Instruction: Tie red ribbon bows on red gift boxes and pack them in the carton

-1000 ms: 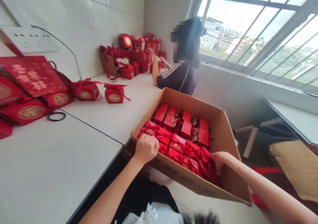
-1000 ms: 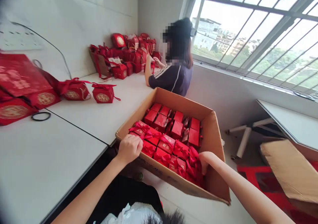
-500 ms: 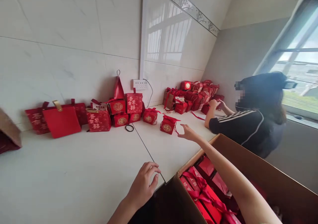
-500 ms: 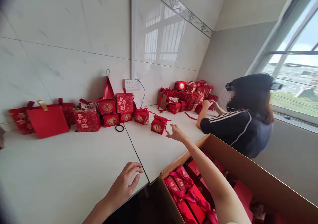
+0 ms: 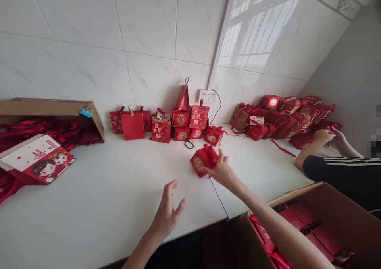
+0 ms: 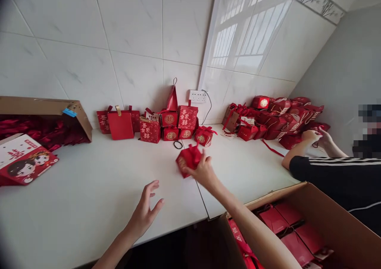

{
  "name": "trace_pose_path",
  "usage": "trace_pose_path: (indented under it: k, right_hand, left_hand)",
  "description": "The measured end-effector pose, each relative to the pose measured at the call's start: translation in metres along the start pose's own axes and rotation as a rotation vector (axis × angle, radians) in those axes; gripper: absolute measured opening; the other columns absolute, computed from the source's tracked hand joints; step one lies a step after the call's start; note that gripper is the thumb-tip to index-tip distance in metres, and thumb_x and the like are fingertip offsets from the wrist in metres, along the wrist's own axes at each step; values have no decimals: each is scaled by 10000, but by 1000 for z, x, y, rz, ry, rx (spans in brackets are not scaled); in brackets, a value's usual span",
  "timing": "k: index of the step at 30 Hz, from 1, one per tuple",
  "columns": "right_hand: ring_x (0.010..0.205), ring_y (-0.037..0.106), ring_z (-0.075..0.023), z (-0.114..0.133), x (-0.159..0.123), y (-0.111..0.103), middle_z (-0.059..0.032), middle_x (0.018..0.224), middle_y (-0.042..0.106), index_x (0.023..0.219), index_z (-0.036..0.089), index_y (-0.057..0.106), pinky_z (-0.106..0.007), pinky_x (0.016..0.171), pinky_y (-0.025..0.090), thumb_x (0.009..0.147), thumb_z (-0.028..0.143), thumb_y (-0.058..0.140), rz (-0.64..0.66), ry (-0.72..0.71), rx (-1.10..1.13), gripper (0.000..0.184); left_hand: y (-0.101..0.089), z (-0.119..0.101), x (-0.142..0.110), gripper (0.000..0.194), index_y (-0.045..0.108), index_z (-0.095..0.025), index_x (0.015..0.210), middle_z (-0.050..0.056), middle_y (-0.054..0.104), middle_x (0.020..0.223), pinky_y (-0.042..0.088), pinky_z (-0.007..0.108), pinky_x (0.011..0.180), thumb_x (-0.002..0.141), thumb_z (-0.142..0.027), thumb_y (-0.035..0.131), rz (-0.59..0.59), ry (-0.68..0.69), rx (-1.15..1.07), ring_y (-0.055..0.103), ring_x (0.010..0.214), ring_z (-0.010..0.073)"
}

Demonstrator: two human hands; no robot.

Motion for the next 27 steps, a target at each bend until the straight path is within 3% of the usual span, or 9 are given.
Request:
trace_pose_path:
  k: [3, 4, 5, 8, 12, 14, 18, 21, 27]
  right_hand:
    - [449, 588, -134, 44, -62, 47, -98, 921, 653, 1431, 227, 183, -234, 397, 445, 684, 563, 669, 611, -84, 42, 953]
    - [410, 553, -118, 60, -76, 50, -47, 811, 671, 1402, 248, 267, -222, 392, 430, 717, 555, 645, 717, -144, 37, 841]
    - [431, 555, -119, 75, -83, 47, -22, 740, 671, 1332, 252, 393, -222, 424, 436, 743, 541, 629, 736, -224, 5, 697]
    - [546, 587, -139, 105, -65, 39, -24, 704, 668, 956, 231, 634, -232, 511, 436, 788, 527, 588, 559, -357, -93, 344]
    - [490, 526, -102, 106, -24, 69, -46, 824, 677, 811, 200, 619, -221, 431, 372, 787, 545, 579, 532, -256, -26, 348]
    - [540, 537, -114, 104, -14, 87, -42, 752, 658, 720, 187, 594, -217, 453, 374, 780, 536, 592, 515, -238, 1, 354]
    - [414, 501, -103, 101, -28, 105, -5, 538, 557, 552, 188, 463, -224, 398, 348, 800, 529, 562, 527, -184, 6, 433]
    - [343, 513, -103, 97, -52, 105, 4, 522, 555, 580, 190, 433, -218, 338, 351, 841, 504, 499, 553, -119, 53, 414]
    - [423, 567, -105, 70, -97, 106, 39, 527, 537, 662, 190, 452, -208, 377, 482, 831, 516, 491, 534, 49, 363, 369]
  left_hand:
    - [-10, 7, -10, 782, 190, -208, 1369, 170, 322, 1420, 367, 512, 1039, 753, -510, 567, -141, 14, -135, 366, 1310, 308]
    - [-17, 11, -12, 808, 162, -203, 1375, 177, 319, 1417, 372, 507, 1034, 751, -529, 558, -183, 2, -172, 375, 1303, 308]
    - [-26, 14, -14, 798, 156, -199, 1373, 181, 326, 1409, 379, 497, 1028, 761, -539, 540, -231, -21, -194, 389, 1293, 304]
    - [-62, 25, -15, 687, 258, -203, 1327, 166, 352, 1402, 329, 496, 1063, 782, -525, 525, -383, -97, -141, 358, 1317, 303]
    - [-100, 30, -4, 481, 433, -223, 1212, 120, 455, 1353, 292, 492, 1086, 799, -450, 530, -423, -147, -10, 385, 1305, 282]
    - [-110, 27, 2, 403, 489, -224, 1153, 110, 522, 1290, 338, 481, 1050, 807, -427, 522, -414, -134, 49, 458, 1244, 271]
    - [-115, 14, 4, 292, 553, -204, 1028, 82, 624, 1046, 493, 380, 813, 825, -403, 488, -365, -101, 147, 627, 899, 209]
    - [-114, 11, -1, 279, 534, -194, 997, 28, 613, 835, 495, 286, 616, 831, -410, 472, -302, -134, 117, 609, 666, 152]
    - [-104, 7, -27, 261, 502, -222, 1009, -12, 578, 747, 441, 230, 509, 859, -424, 433, -85, -223, 32, 578, 608, 134]
Point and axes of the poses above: each hand's wrist, its own x-axis towards the middle knuckle, its own y-axis out of the palm, z = x × y, the point moved 6 cm from there along x, towards the middle knuckle
